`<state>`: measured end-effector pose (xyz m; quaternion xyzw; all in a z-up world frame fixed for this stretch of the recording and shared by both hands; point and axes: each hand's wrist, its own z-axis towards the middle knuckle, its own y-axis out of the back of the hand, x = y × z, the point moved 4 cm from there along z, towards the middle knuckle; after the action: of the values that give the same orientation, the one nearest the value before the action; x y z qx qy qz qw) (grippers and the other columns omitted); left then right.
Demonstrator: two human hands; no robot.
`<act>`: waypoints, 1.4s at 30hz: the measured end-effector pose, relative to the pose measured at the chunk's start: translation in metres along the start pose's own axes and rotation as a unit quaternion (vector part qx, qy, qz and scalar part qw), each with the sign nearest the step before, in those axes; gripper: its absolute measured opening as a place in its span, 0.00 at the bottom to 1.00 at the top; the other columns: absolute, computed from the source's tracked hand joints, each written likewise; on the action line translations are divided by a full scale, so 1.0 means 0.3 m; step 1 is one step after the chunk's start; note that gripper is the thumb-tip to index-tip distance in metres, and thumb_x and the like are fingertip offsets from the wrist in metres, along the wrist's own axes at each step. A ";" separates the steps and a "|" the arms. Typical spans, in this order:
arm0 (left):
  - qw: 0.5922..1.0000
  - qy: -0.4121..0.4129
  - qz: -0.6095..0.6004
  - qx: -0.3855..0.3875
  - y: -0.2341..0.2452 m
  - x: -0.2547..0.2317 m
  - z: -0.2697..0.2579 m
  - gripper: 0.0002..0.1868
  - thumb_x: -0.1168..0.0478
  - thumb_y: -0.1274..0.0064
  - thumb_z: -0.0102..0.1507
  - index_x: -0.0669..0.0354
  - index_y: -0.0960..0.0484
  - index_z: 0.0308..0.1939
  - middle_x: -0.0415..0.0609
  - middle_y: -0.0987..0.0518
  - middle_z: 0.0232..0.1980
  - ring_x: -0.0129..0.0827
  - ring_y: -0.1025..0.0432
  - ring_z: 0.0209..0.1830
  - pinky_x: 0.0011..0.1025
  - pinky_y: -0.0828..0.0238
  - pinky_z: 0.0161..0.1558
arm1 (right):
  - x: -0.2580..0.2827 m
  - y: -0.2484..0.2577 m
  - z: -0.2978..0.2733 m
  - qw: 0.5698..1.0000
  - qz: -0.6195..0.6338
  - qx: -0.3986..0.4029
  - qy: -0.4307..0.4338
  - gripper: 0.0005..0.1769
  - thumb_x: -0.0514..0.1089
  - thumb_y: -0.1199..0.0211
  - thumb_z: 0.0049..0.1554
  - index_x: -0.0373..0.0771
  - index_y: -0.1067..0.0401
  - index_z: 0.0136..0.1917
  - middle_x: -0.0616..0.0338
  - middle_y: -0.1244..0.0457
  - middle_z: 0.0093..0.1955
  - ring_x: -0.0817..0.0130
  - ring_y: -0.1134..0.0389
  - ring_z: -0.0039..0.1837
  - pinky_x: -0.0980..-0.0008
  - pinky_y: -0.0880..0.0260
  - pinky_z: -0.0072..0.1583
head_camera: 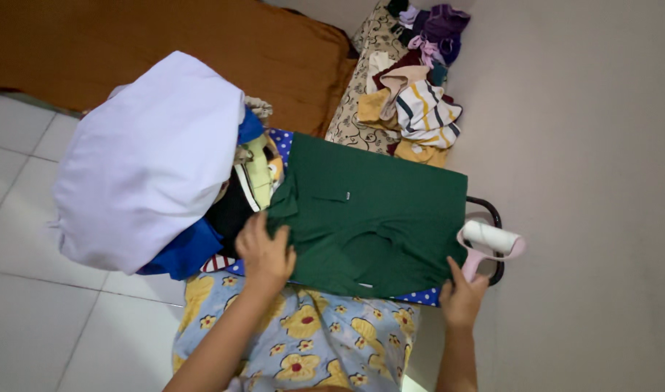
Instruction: The person uses a lint roller to remove lint from a green shirt and then a black shirt. They roll the tool over the fabric surfaces, then fold the shirts and place them aside.
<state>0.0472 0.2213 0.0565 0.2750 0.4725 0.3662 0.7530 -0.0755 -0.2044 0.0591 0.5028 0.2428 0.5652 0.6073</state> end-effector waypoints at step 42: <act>0.990 0.100 -0.024 0.094 0.219 0.042 0.175 0.21 0.58 0.43 0.61 0.65 0.24 0.56 0.65 0.22 0.49 0.61 0.26 0.46 0.51 0.28 0.45 | -0.218 0.097 -0.018 0.988 -0.065 -0.140 -0.016 0.09 0.32 0.35 0.58 0.38 0.26 0.52 0.43 0.45 0.50 0.46 0.41 0.53 0.50 0.36 0.57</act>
<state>0.0795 0.2661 0.1213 0.2953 0.5846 0.3277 0.6809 -0.1092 -0.2677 0.0650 0.4054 0.1834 0.5449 0.7107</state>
